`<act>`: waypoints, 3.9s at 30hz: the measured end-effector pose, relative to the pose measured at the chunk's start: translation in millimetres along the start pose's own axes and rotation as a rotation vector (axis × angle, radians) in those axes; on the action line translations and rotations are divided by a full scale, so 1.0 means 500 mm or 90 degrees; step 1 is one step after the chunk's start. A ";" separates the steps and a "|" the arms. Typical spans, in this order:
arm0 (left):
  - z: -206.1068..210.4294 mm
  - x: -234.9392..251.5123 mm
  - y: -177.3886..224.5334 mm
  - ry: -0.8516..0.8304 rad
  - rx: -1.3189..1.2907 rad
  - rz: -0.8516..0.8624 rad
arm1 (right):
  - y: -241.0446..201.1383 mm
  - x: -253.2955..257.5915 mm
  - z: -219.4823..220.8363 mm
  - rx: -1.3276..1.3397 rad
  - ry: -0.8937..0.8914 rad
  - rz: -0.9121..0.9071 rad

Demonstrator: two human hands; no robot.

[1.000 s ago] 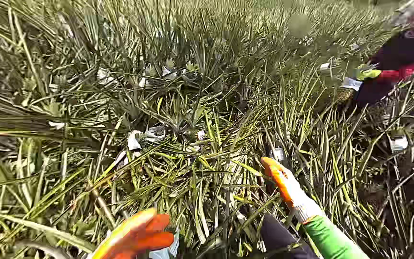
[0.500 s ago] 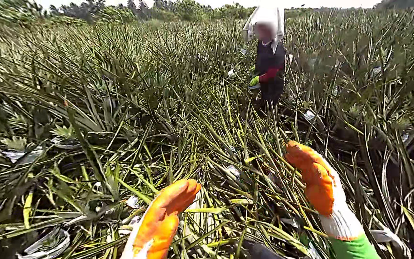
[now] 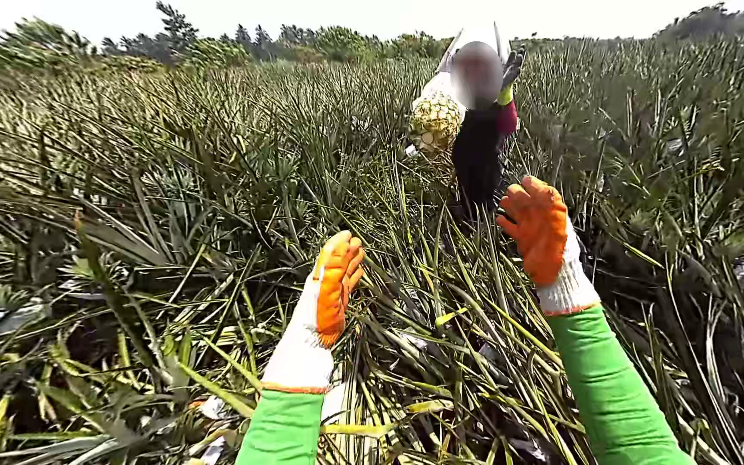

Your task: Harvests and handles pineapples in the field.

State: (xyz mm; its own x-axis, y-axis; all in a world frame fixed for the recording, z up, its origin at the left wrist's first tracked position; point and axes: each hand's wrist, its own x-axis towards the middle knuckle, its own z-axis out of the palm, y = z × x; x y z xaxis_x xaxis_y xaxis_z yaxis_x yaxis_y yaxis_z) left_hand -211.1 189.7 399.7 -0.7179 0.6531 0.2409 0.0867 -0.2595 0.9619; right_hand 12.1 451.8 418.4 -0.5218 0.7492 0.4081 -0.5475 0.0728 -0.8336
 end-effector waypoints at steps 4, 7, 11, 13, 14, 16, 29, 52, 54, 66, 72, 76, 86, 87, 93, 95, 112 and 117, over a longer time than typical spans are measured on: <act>0.102 0.036 -0.061 0.066 -0.168 -0.211 | 0.112 0.007 0.074 0.172 0.008 0.229; 0.149 -0.118 -0.098 0.080 -0.379 -0.241 | 0.207 -0.205 0.136 0.505 -0.049 0.314; 0.056 -0.403 -0.105 0.309 -0.405 -0.401 | 0.230 -0.489 0.138 0.404 -0.096 0.522; 0.019 -0.543 -0.115 0.372 -0.393 -0.329 | 0.254 -0.568 0.162 0.274 -0.196 0.500; -0.025 -0.627 -0.164 0.271 -0.397 -0.170 | 0.284 -0.596 0.179 0.269 -0.257 0.461; -0.089 -0.744 -0.152 0.246 -0.247 -0.119 | 0.296 -0.638 0.226 0.294 -0.375 0.388; -0.109 -0.921 0.145 0.580 0.490 -0.049 | 0.104 -0.824 0.448 0.094 -1.031 0.071; -0.042 -1.539 -0.008 0.661 0.256 -0.393 | 0.032 -1.130 0.520 -0.246 -1.172 0.144; -0.054 -1.585 0.028 0.707 0.160 -0.306 | 0.030 -1.152 0.508 -0.203 -1.179 0.120; 0.045 -1.529 -0.017 1.129 -0.145 -0.189 | 0.048 -1.282 0.503 -0.153 -1.358 -0.048; -0.064 -1.655 0.194 1.403 -0.110 0.054 | -0.172 -1.479 0.755 -0.117 -1.460 0.113; -0.099 -1.801 0.439 1.463 0.189 0.242 | -0.401 -1.620 0.888 0.146 -1.389 -0.016; 0.029 -2.096 0.580 1.572 0.394 -0.016 | -0.480 -1.727 0.929 0.406 -1.606 -0.175; 0.045 -2.097 0.546 1.588 0.372 -0.065 | -0.455 -1.710 0.913 0.394 -1.646 -0.193; 0.099 -2.097 0.312 1.552 0.264 -0.381 | -0.253 -1.563 0.834 0.209 -1.742 -0.056; 0.096 -2.102 0.254 1.526 0.214 -0.455 | -0.168 -1.486 0.823 0.146 -1.738 -0.015; -0.180 -2.000 0.106 0.951 0.610 -0.948 | 0.321 -0.778 0.317 -0.533 -0.788 0.335; -0.296 -1.888 0.028 0.753 0.684 -0.868 | 0.345 -0.741 0.022 -0.804 -0.642 0.480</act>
State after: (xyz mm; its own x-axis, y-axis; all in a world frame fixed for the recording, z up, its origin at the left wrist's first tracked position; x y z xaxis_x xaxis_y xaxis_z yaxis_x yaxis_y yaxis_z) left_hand 365.6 -535.6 166.5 -0.6115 -0.7416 -0.2758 -0.7912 0.5786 0.1982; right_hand 103.6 179.4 127.3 -0.8228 0.2374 -0.5163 0.5088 0.7124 -0.4834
